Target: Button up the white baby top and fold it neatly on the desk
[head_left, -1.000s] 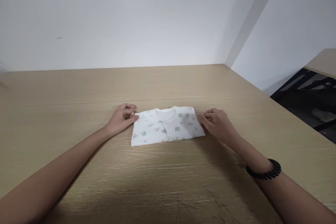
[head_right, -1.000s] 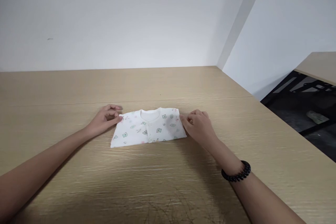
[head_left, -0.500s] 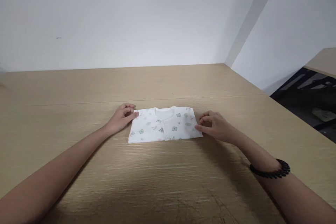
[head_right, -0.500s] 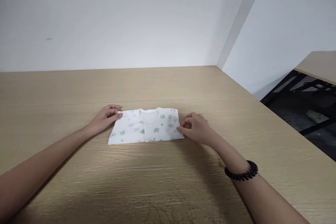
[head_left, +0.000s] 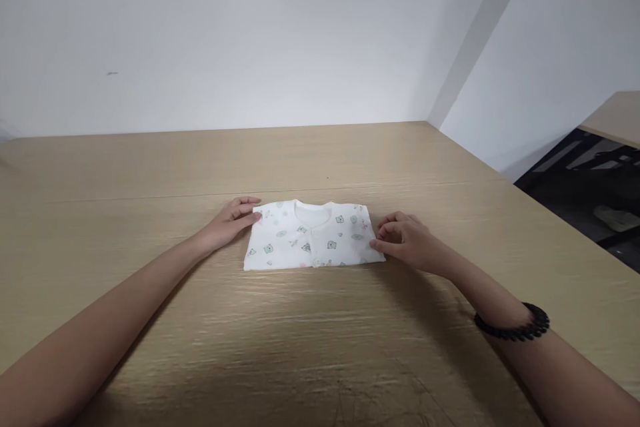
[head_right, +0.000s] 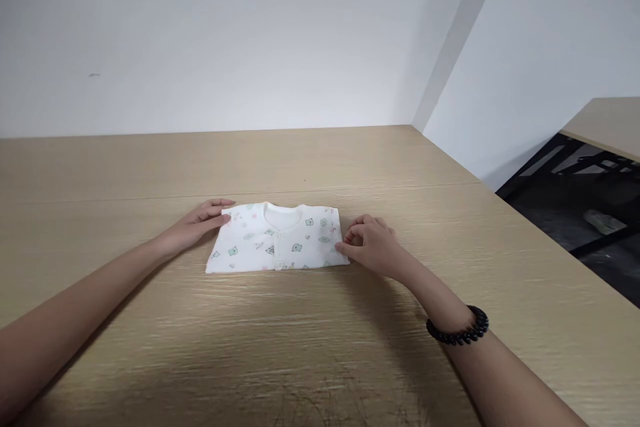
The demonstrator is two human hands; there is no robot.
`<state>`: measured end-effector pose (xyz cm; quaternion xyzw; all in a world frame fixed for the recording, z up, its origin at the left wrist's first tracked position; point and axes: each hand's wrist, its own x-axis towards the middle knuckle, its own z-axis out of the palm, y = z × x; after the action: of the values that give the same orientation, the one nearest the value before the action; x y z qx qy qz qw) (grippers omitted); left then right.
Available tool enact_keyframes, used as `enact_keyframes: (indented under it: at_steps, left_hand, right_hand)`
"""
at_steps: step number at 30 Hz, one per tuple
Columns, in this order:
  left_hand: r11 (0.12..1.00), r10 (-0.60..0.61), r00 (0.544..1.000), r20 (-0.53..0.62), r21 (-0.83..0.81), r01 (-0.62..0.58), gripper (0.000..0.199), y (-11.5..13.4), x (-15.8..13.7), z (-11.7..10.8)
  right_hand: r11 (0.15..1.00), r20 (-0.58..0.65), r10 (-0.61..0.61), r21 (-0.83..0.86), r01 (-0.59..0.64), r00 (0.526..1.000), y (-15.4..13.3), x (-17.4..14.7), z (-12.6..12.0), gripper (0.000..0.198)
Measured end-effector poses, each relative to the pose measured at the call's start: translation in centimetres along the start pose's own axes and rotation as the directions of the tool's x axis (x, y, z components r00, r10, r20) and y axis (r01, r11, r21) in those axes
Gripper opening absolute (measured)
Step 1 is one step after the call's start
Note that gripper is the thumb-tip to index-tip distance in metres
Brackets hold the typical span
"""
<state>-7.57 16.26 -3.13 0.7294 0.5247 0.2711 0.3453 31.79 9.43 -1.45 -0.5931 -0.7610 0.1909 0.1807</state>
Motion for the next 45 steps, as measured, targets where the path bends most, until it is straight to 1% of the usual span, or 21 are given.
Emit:
enact_keyframes:
  at_steps: [3, 5, 6, 8, 10, 11, 12, 13, 15, 17, 20, 22, 26, 28, 30, 32, 34, 37, 39, 43, 45]
  left_hand:
    - [0.998, -0.028, 1.0, 0.009, 0.056, 0.028, 0.042, -0.1, 0.0, -0.2]
    - [0.991, -0.001, 1.0, 0.021, 0.136, -0.002, 0.042, 0.1, -0.1, 0.1]
    - [0.984, 0.029, 1.0, 0.007, 0.173, -0.03, 0.044, 0.3, -0.2, 0.2]
    - [0.962, 0.131, 0.986, -0.105, 0.254, -0.101, 0.046, 0.9, -0.7, 0.7]
    - [0.913, 0.282, 0.938, -0.203, 0.356, -0.198, 0.047, 1.7, -1.4, 1.2]
    - [0.873, 0.36, 0.918, -0.166, 0.407, -0.268, 0.047, 2.2, -1.7, 1.3]
    - [0.828, 0.418, 0.906, -0.071, 0.44, -0.348, 0.047, 2.7, -2.0, 1.5]
    - [0.788, 0.443, 0.894, 0.064, 0.448, -0.423, 0.048, 3.1, -2.2, 1.6]
    - [0.751, 0.405, 0.857, 0.319, 0.418, -0.511, 0.052, 3.8, -2.4, 1.7]
    - [0.754, 0.335, 0.838, 0.43, 0.412, -0.513, 0.055, 4.1, -2.4, 1.8]
    - [0.751, 0.291, 0.842, 0.454, 0.436, -0.495, 0.058, 3.9, -2.3, 1.8]
    - [0.744, 0.289, 0.839, 0.461, 0.444, -0.5, 0.06, 3.8, -2.3, 1.8]
    - [0.724, 0.33, 0.816, 0.475, 0.427, -0.542, 0.064, 4.2, -2.7, 1.7]
    - [0.711, 0.359, 0.805, 0.472, 0.42, -0.563, 0.067, 5.1, -3.2, 1.9]
    - [0.698, 0.362, 0.816, 0.449, 0.45, -0.557, 0.065, 6.5, -4.1, 2.5]
    - [0.693, 0.335, 0.85, 0.406, 0.506, -0.514, 0.056, 8.0, -5.3, 3.5]
    - [0.7, 0.335, 0.873, 0.354, 0.526, -0.482, 0.051, 9.4, -6.7, 4.9]
    - [0.704, 0.428, 0.84, 0.332, 0.461, -0.541, 0.046, 10.4, -8.3, 7.1]
    - [0.721, 0.454, 0.827, 0.333, 0.409, -0.56, 0.042, 10.6, -8.9, 8.0]
    - [0.765, 0.41, 0.834, 0.37, 0.359, -0.535, 0.028, 11.1, -9.5, 8.4]
    - [0.759, 0.405, 0.826, 0.392, 0.36, -0.542, 0.021, 11.4, -10.5, 8.2]
  right_hand:
    - [1.0, 0.007, -0.023, -0.002, 0.023, 1.0, 0.1, 0.0, 0.0, 0.034]
    - [0.999, 0.014, -0.029, -0.014, 0.03, 0.999, 0.1, 0.1, 0.0, 0.035]
    - [0.999, 0.014, -0.03, -0.024, 0.031, 0.999, 0.1, 0.1, 0.0, 0.035]
    - [0.998, -0.032, -0.036, -0.059, 0.034, 0.999, -0.1, 0.1, 0.1, 0.034]
    - [0.99, -0.165, -0.084, -0.125, 0.064, 0.983, -0.7, 0.0, 0.3, 0.03]
    - [0.981, -0.236, -0.143, -0.163, 0.106, 0.961, -1.1, -0.1, 0.5, 0.027]
    - [0.966, -0.287, -0.222, -0.197, 0.17, 0.932, -1.6, -0.2, 0.7, 0.024]
    - [0.943, -0.304, -0.307, -0.222, 0.247, 0.902, -2.1, -0.4, 0.9, 0.024]
    - [0.888, -0.237, -0.449, -0.228, 0.4, 0.861, -3.1, -0.8, 1.6, 0.031]
    - [0.855, -0.113, -0.504, -0.205, 0.476, 0.856, -3.8, -1.2, 2.3, 0.044]
    - [0.856, 0.041, -0.479, -0.201, 0.477, 0.877, -4.0, -1.5, 3.0, 0.055]
    - [0.859, 0.086, -0.46, -0.21, 0.467, 0.884, -4.0, -1.5, 2.9, 0.055]
    - [0.85, 0.096, -0.465, -0.23, 0.474, 0.88, -4.8, -1.5, 1.5, 0.048]
    - [0.836, 0.104, -0.48, -0.247, 0.49, 0.871, -5.6, -1.8, 0.9, 0.045]
    - [0.816, 0.13, -0.506, -0.248, 0.522, 0.853, -6.5, -2.3, 0.7, 0.041]
    - [0.806, 0.145, -0.538, -0.201, 0.557, 0.83, -7.1, -2.8, 1.0, 0.038]
    - [0.809, 0.104, -0.563, -0.13, 0.573, 0.82, -7.6, -3.2, 1.8, 0.031]
    - [0.806, 0.009, -0.586, -0.096, 0.584, 0.81, -8.0, -3.6, 3.4, 0.017]
    - [0.803, 0.012, -0.589, -0.101, 0.587, 0.808, -8.1, -3.8, 4.2, 0.019]
    - [0.823, 0.034, -0.564, -0.052, 0.565, 0.825, -8.6, -4.6, 4.4, 0.013]
    - [0.811, 0.039, -0.585, 0.004, 0.585, 0.81, -9.1, -5.3, 4.3, 0.012]
